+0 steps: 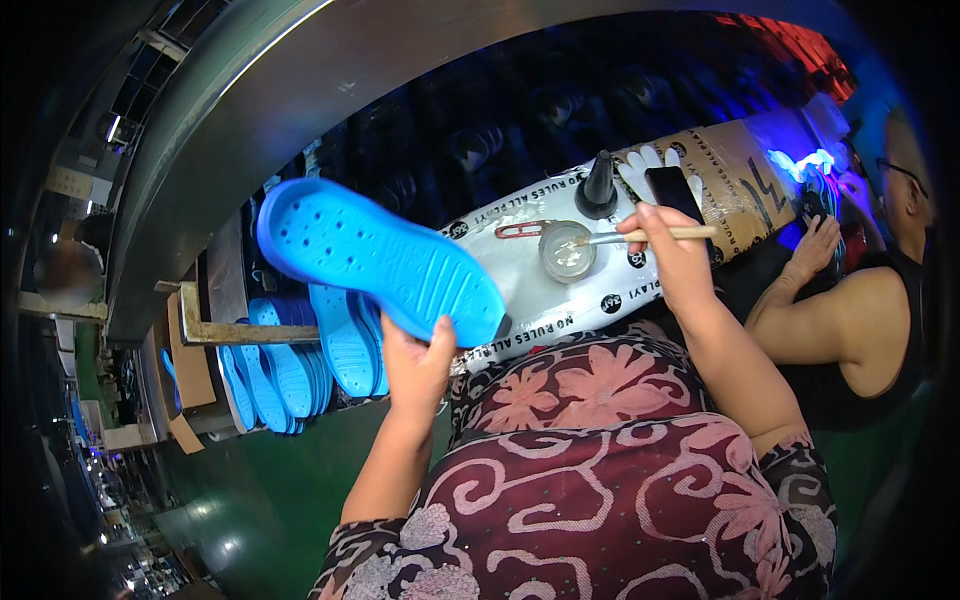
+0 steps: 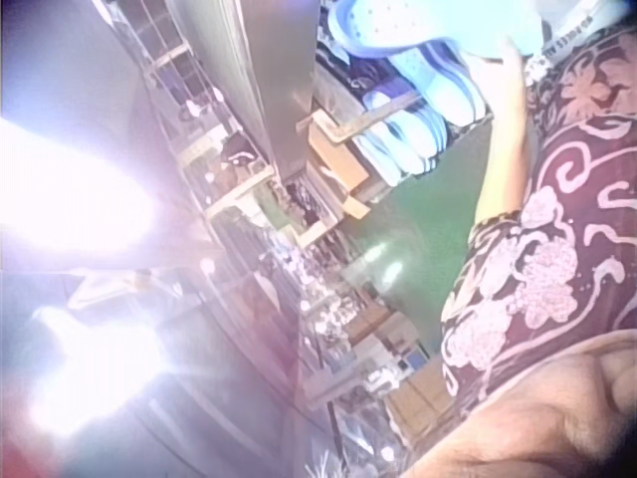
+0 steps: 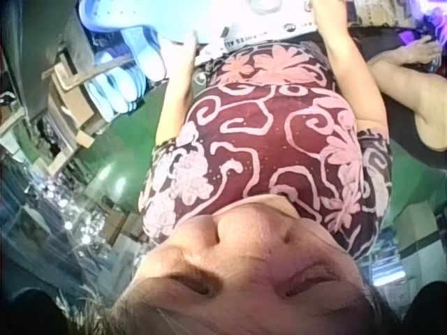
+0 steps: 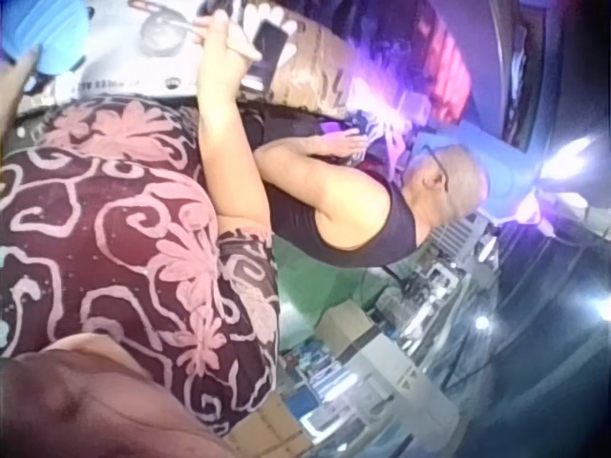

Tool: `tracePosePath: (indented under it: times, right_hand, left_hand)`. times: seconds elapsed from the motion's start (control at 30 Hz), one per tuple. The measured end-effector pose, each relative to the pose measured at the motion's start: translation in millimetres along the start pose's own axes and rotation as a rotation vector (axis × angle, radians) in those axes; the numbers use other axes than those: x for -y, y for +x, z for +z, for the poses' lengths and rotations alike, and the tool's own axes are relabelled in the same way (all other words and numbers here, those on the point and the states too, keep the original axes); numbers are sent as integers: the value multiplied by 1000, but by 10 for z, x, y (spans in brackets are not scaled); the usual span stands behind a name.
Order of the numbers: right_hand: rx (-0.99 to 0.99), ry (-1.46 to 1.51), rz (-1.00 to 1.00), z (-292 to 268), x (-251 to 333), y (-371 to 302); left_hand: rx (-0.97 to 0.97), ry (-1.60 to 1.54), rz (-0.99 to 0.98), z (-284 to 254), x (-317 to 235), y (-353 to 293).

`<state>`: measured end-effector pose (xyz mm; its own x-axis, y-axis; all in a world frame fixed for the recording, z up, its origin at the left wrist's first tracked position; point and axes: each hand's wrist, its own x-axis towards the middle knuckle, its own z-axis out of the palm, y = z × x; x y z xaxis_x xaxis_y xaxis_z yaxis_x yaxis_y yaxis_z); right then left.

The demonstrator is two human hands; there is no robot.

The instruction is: The person takes shoe soles one by one, applies adhesive to each sole with a brush, and places them onto an overhead conveyor belt.

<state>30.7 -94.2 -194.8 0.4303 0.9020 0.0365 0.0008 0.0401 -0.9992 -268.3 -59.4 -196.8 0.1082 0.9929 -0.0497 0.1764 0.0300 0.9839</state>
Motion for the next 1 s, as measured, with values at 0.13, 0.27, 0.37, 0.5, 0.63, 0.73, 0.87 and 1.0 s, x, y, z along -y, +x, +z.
tracePosePath:
  times: [0.13, 0.27, 0.37, 0.5, 0.63, 0.73, 0.87, 1.0]
  right_hand:
    - [132, -46, -102, 72, 326, -282]
    - [297, -324, -630, 215, 475, -347]
    - [311, -373, -679, 286, 490, -365]
    - [299, -405, -718, 337, 438, -344]
    - [289, -441, -714, 322, 408, -337]
    - [276, -468, -670, 262, 457, -337]
    - [295, -438, -681, 295, 450, -330]
    - [324, -472, -687, 325, 447, -318]
  left_hand:
    - [-8, 62, 199, 227, -159, 54]
    - [-17, 79, 317, 348, -283, 26]
    - [-66, 110, 396, 377, -279, 7]
    - [-30, 153, 464, 376, -297, 2]
    - [-39, 112, 557, 382, -272, 32]
    - [-30, 126, 516, 375, -253, 23]
    - [-62, 156, 479, 397, -252, -7]
    - [-35, 156, 458, 386, -261, -7]
